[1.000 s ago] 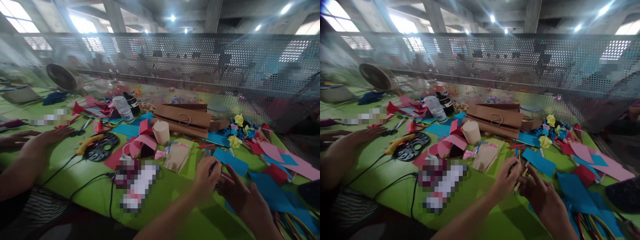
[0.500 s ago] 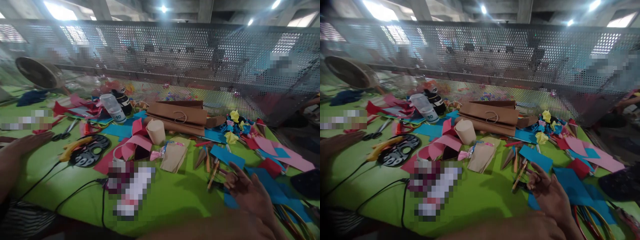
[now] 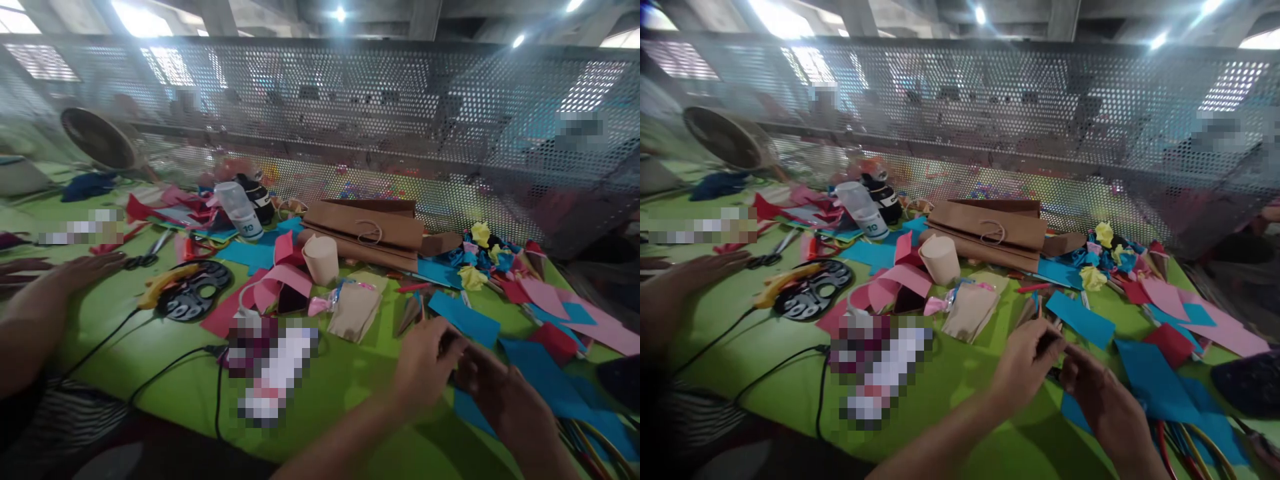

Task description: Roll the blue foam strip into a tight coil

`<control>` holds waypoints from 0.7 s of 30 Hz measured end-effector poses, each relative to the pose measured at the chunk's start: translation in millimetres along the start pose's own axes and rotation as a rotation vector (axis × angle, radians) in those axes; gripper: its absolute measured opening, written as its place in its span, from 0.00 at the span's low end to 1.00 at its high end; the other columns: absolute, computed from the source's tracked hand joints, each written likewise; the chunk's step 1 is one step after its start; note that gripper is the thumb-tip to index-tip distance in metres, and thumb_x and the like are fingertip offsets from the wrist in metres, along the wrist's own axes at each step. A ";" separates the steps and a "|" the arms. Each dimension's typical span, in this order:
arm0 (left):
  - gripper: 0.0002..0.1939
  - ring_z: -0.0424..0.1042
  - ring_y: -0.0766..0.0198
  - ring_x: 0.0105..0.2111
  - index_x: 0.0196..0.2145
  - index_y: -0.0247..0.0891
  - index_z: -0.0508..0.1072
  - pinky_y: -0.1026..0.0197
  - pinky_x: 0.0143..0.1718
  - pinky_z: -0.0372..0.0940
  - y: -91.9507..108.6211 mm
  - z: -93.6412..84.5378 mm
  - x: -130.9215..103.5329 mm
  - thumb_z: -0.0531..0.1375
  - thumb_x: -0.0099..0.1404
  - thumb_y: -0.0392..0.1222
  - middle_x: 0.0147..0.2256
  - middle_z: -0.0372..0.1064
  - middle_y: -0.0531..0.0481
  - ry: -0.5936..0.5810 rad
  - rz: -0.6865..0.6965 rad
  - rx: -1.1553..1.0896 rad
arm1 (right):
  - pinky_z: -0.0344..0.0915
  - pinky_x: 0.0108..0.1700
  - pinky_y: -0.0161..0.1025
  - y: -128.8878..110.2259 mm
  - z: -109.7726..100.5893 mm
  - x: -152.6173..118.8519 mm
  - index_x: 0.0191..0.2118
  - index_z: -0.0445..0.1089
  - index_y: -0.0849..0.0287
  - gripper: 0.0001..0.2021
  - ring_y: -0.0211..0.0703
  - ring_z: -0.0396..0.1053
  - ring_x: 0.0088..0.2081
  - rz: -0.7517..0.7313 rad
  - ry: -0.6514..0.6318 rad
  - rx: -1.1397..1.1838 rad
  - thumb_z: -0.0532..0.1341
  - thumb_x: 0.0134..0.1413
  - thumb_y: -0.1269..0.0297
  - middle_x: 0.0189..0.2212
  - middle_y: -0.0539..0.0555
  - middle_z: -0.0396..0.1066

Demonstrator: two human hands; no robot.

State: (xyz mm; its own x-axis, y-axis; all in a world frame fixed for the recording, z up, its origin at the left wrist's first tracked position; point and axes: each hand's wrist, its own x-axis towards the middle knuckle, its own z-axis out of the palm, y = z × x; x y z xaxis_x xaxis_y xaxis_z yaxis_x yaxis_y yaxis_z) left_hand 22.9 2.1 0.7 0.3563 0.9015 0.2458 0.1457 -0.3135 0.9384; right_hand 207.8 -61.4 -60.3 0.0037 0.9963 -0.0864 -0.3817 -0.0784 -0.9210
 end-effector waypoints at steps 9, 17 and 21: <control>0.11 0.72 0.64 0.33 0.36 0.39 0.72 0.63 0.37 0.62 -7.2 7.7 1.8 0.55 0.75 0.44 0.31 0.72 0.53 0.029 -0.077 -0.189 | 0.63 0.38 0.47 2.5 3.1 -2.3 0.66 0.71 0.51 0.34 0.53 0.65 0.35 0.004 -0.061 -0.072 0.58 0.60 0.38 0.33 0.59 0.70; 0.12 0.75 0.61 0.42 0.43 0.39 0.77 0.62 0.44 0.65 -6.9 11.5 -2.3 0.55 0.76 0.45 0.40 0.77 0.48 0.054 -0.013 -0.180 | 0.58 0.36 0.43 -0.5 23.7 -6.3 0.71 0.62 0.44 0.40 0.48 0.63 0.31 -0.044 -0.128 -0.170 0.65 0.56 0.38 0.30 0.53 0.70; 0.10 0.75 0.61 0.42 0.44 0.40 0.75 0.61 0.44 0.65 -8.1 11.1 -0.9 0.55 0.76 0.44 0.41 0.77 0.48 0.032 0.023 -0.094 | 0.58 0.35 0.43 -3.5 28.4 -8.0 0.72 0.61 0.47 0.44 0.49 0.64 0.30 0.009 -0.104 -0.112 0.65 0.53 0.34 0.28 0.53 0.70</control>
State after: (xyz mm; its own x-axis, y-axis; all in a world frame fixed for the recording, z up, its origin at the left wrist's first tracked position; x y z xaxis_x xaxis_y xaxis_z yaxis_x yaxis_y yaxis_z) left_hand 31.6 0.5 -9.8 0.3288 0.9038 0.2739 0.0497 -0.3062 0.9507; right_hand 182.9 -68.0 -45.6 -0.0971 0.9935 -0.0599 -0.2762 -0.0847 -0.9574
